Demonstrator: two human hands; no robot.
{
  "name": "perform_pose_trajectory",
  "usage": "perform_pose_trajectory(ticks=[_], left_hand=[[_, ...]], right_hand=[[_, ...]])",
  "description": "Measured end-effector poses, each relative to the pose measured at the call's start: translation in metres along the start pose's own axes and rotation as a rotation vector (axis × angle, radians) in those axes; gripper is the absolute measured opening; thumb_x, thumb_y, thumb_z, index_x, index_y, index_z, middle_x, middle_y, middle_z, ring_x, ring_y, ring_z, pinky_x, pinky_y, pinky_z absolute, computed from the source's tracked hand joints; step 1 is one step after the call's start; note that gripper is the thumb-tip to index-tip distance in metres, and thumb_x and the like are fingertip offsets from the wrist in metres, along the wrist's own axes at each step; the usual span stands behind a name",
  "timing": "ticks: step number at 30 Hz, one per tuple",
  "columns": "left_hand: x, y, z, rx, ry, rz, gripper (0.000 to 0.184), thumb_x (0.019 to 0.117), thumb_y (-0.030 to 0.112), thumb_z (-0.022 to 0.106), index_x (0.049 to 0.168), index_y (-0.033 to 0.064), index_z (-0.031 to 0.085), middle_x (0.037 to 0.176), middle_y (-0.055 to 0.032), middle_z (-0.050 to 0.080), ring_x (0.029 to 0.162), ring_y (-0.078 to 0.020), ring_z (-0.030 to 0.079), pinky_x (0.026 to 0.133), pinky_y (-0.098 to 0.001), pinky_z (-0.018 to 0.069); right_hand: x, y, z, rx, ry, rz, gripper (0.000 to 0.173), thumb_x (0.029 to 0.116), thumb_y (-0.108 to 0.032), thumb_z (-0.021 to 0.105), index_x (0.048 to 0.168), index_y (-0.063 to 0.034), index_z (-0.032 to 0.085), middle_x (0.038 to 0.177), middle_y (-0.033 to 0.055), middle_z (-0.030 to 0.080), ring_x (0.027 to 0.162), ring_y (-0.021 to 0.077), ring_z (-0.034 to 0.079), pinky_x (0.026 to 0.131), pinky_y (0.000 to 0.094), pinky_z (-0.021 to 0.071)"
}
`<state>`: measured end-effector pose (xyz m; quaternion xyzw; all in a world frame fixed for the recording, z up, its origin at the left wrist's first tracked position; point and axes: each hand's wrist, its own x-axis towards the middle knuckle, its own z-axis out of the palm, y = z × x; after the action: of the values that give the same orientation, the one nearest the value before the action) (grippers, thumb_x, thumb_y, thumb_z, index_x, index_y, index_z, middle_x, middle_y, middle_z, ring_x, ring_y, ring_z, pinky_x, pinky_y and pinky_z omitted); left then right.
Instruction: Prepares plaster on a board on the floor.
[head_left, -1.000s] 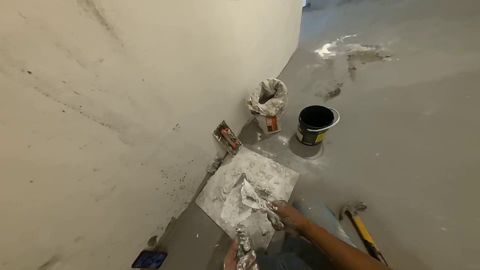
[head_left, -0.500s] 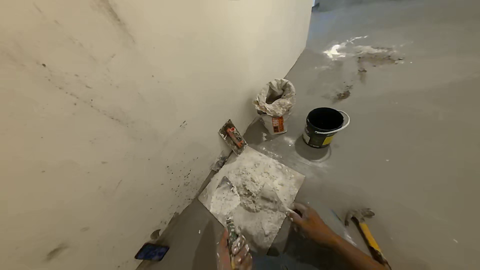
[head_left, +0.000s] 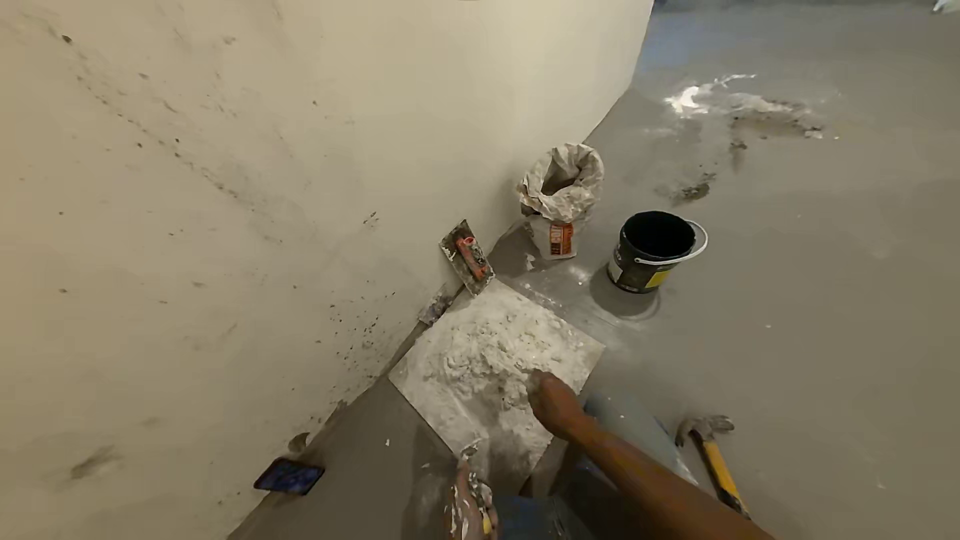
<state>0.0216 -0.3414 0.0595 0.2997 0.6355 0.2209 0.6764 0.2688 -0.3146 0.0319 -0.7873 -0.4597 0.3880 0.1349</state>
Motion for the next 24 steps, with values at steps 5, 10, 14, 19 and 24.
perform_pose_trajectory(ticks=[5, 10, 14, 19, 24], left_hand=[[0.058, -0.006, -0.010, 0.400, 0.196, 0.145, 0.053, 0.1132, 0.037, 0.026, 0.131, -0.0045, 0.054, 0.095, -0.0211, 0.064, 0.071, -0.0282, 0.064, 0.064, -0.0446, 0.0572], [0.094, -0.007, 0.023, 0.127, 0.265, 0.117, 0.044, 0.1131, 0.029, 0.032, 0.135, -0.0065, 0.047, 0.093, -0.0207, 0.065, 0.068, -0.0257, 0.069, 0.061, -0.0413, 0.0620], [0.097, 0.010, 0.017, -0.147, 0.325, 0.059, 0.047, 0.1123, 0.034, 0.037, 0.142, -0.0027, 0.037, 0.099, -0.0204, 0.062, 0.069, -0.0283, 0.070, 0.058, -0.0431, 0.0620], [0.119, 0.020, -0.057, 0.290, 0.473, 0.123, 0.047, 0.0972, 0.028, 0.067, 0.129, -0.0047, 0.054, 0.105, -0.0210, 0.067, 0.086, -0.0294, 0.070, 0.076, -0.0475, 0.0604], [0.146, 0.038, -0.102, 0.620, 0.369, 0.113, 0.046, 0.1087, 0.036, 0.044, 0.126, -0.0035, 0.061, 0.113, -0.0218, 0.068, 0.107, -0.0326, 0.067, 0.097, -0.0499, 0.0523]], right_hand=[[0.000, 0.007, -0.020, 0.166, 0.100, 0.031, 0.039, 0.1032, -0.028, 0.057, 0.130, -0.0008, 0.060, 0.117, 0.0193, 0.069, 0.109, 0.0321, 0.069, 0.098, 0.0517, 0.0547], [-0.008, 0.052, -0.010, 0.279, 0.118, 0.138, 0.038, 0.0998, -0.028, 0.061, 0.125, -0.0006, 0.062, 0.109, 0.0168, 0.069, 0.097, 0.0291, 0.069, 0.089, 0.0507, 0.0568], [-0.023, 0.073, -0.006, 0.348, 0.173, 0.138, 0.027, 0.1013, -0.022, 0.059, 0.113, 0.0005, 0.067, 0.099, 0.0150, 0.069, 0.084, 0.0266, 0.069, 0.077, 0.0492, 0.0583], [-0.048, 0.081, -0.009, 0.370, 0.270, 0.103, 0.026, 0.1012, -0.020, 0.059, 0.113, 0.0012, 0.068, 0.093, 0.0141, 0.070, 0.074, 0.0238, 0.068, 0.068, 0.0463, 0.0592], [-0.067, 0.108, -0.004, 0.147, 0.423, 0.047, 0.032, 0.0993, -0.022, 0.062, 0.117, 0.0045, 0.068, 0.096, 0.0202, 0.072, 0.084, 0.0317, 0.070, 0.079, 0.0549, 0.0575]])
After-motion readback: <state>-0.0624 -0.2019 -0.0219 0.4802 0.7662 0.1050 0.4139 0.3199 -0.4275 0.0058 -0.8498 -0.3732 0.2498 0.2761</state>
